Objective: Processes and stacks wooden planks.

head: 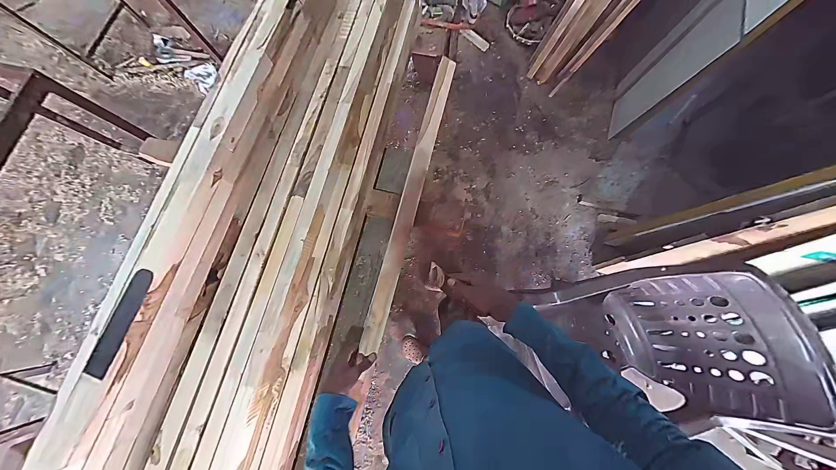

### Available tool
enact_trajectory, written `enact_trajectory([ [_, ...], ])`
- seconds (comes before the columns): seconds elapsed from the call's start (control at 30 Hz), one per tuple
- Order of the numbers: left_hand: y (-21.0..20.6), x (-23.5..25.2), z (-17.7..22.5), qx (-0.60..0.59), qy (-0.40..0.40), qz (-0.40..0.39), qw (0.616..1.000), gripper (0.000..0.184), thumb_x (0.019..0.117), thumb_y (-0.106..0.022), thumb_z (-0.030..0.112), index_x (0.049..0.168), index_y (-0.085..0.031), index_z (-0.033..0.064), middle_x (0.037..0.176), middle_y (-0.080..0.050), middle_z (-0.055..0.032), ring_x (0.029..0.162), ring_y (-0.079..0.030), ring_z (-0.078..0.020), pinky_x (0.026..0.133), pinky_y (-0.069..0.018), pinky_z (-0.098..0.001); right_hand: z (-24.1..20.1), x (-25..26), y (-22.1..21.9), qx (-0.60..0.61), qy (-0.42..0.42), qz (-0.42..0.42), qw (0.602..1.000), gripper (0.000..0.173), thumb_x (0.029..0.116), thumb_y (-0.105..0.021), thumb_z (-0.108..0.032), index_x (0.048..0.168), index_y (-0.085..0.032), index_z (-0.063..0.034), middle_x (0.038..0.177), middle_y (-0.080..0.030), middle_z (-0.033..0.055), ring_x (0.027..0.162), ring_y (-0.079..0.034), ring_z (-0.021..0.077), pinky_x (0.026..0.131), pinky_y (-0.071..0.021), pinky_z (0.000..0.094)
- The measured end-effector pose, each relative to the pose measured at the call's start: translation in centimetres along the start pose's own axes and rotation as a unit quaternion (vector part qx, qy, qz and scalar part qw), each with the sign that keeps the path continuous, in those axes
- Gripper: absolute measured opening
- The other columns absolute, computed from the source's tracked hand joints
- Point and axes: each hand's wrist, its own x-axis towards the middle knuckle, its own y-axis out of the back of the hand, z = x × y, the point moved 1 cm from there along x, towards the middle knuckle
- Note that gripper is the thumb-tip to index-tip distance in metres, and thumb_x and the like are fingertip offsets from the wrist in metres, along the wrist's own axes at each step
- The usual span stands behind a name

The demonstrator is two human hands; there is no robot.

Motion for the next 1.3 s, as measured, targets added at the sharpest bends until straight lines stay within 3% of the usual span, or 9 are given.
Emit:
enact_trajectory([
  [0.1,0.1,0.4,0.6,-0.025,0.027,-0.008,0.999,0.072,0.0985,-0.070,0.037,0.158,-0.040,0.0072,0.158,-0.046,-0.0183,0.146,-0.045,-0.0306,0.121,-0.0367,-0.0512,-0.9,2.8,4.3,0.045,-0.008,0.050,0.998,0.040,0.1130,-0.037,-0.036,0.132,-0.057,-0.0068,0.088,-0.067,0.0052,0.058,-0.057,0.0091,0.051,-0.0476,0.0240],
  [0.27,-4.1,3.0,7.0,0.140,0.067,0.194,0.969,0.105,0.0711,-0.088,0.059,0.153,-0.046,0.0100,0.146,-0.053,-0.0262,0.133,-0.053,-0.0447,0.109,-0.0429,-0.0660,-5.2,7.3,11.3,-0.020,0.042,0.028,0.999,0.040,0.1131,-0.038,-0.031,0.119,-0.062,0.0002,0.090,-0.071,0.0094,0.062,-0.064,0.0126,0.056,-0.0526,0.0276],
  [0.43,-7.4,7.0,10.8,0.303,0.152,0.240,0.910,0.073,0.0880,-0.077,0.019,0.152,-0.045,0.0031,0.148,-0.050,-0.0296,0.138,-0.048,-0.0485,0.111,-0.0412,-0.0637,-10.7,12.5,16.8,-0.006,0.126,0.004,0.992,0.036,0.1100,-0.050,-0.026,0.134,-0.059,-0.0003,0.101,-0.074,0.0161,0.077,-0.075,0.0250,0.069,-0.0646,0.0410],
  [0.67,-3.2,7.4,9.5,0.082,0.100,0.039,0.991,0.074,0.0822,-0.084,0.006,0.148,-0.050,0.0008,0.142,-0.059,-0.0248,0.134,-0.057,-0.0367,0.116,-0.0420,-0.0543,-17.4,16.5,21.5,-0.163,0.169,0.093,0.968,0.048,0.1038,-0.063,-0.029,0.146,-0.053,-0.0077,0.096,-0.070,0.0157,0.070,-0.069,0.0236,0.065,-0.0606,0.0420],
  [0.77,-4.6,7.0,10.9,0.113,0.095,0.159,0.976,0.072,0.0784,-0.090,0.027,0.139,-0.058,0.0042,0.129,-0.066,-0.0229,0.122,-0.063,-0.0391,0.106,-0.0473,-0.0617,-19.9,17.5,22.1,-0.284,0.181,0.127,0.933,0.055,0.1052,-0.059,-0.025,0.157,-0.043,-0.0159,0.120,-0.067,0.0219,0.100,-0.067,0.0352,0.091,-0.0531,0.0547],
  [0.83,-6.8,7.0,12.1,0.189,0.131,0.234,0.945,0.091,0.0724,-0.089,0.055,0.146,-0.056,0.0122,0.136,-0.064,-0.0191,0.128,-0.060,-0.0384,0.107,-0.0423,-0.0669,-20.1,18.7,22.3,-0.315,0.214,0.150,0.913,0.060,0.1042,-0.060,-0.021,0.160,-0.039,-0.0152,0.122,-0.068,0.0232,0.104,-0.068,0.0378,0.095,-0.0524,0.0559],
  [0.9,-7.8,7.3,12.8,0.221,0.162,0.257,0.927,0.087,0.0736,-0.088,0.054,0.143,-0.056,0.0117,0.132,-0.066,-0.0190,0.124,-0.062,-0.0400,0.106,-0.0407,-0.0693,-19.3,20.0,22.6,-0.307,0.242,0.158,0.907,0.062,0.1028,-0.061,-0.018,0.161,-0.038,-0.0168,0.121,-0.069,0.0212,0.101,-0.070,0.0353,0.093,-0.0551,0.0540],
  [1.07,-3.6,9.0,13.0,0.153,0.189,0.055,0.968,0.082,0.0740,-0.090,0.026,0.146,-0.055,0.0082,0.131,-0.066,-0.0232,0.124,-0.062,-0.0429,0.104,-0.0462,-0.0676,-16.6,20.2,21.5,-0.316,0.276,0.145,0.896,0.059,0.1020,-0.063,-0.020,0.158,-0.044,-0.0193,0.117,-0.071,0.0164,0.094,-0.072,0.0311,0.087,-0.0581,0.0528],
  [1.3,-2.0,10.2,12.2,0.121,0.146,0.002,0.982,0.090,0.0681,-0.094,0.017,0.148,-0.052,0.0079,0.133,-0.064,-0.0245,0.126,-0.061,-0.0415,0.107,-0.0462,-0.0637,-15.2,22.2,19.0,-0.423,0.253,0.168,0.854,0.064,0.1032,-0.061,-0.025,0.161,-0.035,-0.0335,0.133,-0.066,0.0162,0.114,-0.068,0.0370,0.096,-0.0551,0.0580],
])
